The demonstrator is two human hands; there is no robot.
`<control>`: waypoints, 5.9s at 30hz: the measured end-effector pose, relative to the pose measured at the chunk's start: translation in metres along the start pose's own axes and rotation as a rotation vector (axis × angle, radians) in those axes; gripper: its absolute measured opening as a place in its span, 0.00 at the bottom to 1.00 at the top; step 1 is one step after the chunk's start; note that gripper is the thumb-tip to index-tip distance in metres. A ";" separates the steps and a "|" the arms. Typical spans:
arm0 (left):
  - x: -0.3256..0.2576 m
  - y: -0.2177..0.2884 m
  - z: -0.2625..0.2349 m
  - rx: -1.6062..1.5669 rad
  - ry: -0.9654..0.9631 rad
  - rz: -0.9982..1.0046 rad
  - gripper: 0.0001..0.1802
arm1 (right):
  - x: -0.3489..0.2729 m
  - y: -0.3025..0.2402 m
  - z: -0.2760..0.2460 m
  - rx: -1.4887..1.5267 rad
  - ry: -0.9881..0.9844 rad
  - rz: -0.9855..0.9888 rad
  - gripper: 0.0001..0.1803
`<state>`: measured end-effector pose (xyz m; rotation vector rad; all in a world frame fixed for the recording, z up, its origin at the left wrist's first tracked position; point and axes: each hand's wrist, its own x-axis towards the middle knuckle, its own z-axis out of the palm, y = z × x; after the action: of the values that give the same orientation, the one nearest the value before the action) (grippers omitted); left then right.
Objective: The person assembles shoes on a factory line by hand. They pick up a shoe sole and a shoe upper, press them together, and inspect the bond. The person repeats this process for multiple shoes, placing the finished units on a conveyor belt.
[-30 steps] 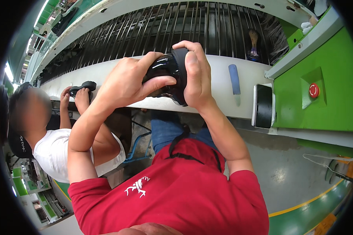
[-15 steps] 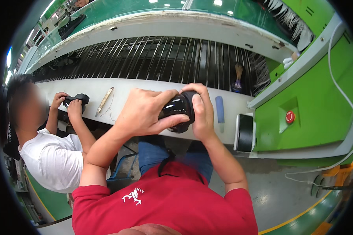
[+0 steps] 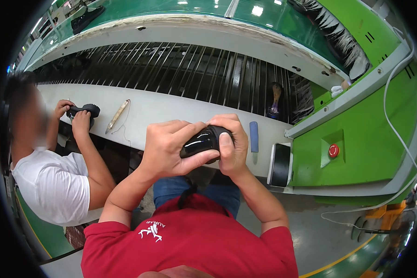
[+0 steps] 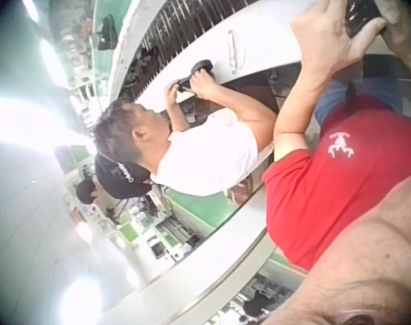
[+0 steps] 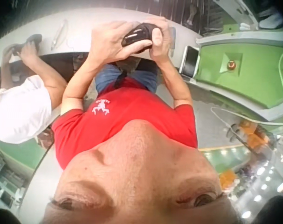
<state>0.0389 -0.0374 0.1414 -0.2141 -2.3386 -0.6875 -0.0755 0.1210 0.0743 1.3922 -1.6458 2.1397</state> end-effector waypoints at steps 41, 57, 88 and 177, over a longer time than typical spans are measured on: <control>-0.120 -0.072 0.007 -0.341 -0.070 -0.422 0.51 | -0.048 0.034 0.009 -0.700 -0.316 -0.049 0.42; -0.101 -0.090 0.007 -0.272 -0.112 -0.508 0.57 | -0.058 0.017 0.054 -0.667 -0.328 -0.146 0.35; -0.097 -0.065 0.013 -0.180 0.052 -0.200 0.42 | 0.095 -0.029 -0.002 -0.299 -0.391 0.150 0.60; -0.083 -0.109 0.064 0.009 0.178 -0.138 0.36 | -0.047 0.050 -0.014 -0.828 -0.082 0.081 0.67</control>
<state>0.0291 -0.0929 0.0010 0.0130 -2.1996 -0.7317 -0.0851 0.1314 0.0052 1.1403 -2.2498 1.1551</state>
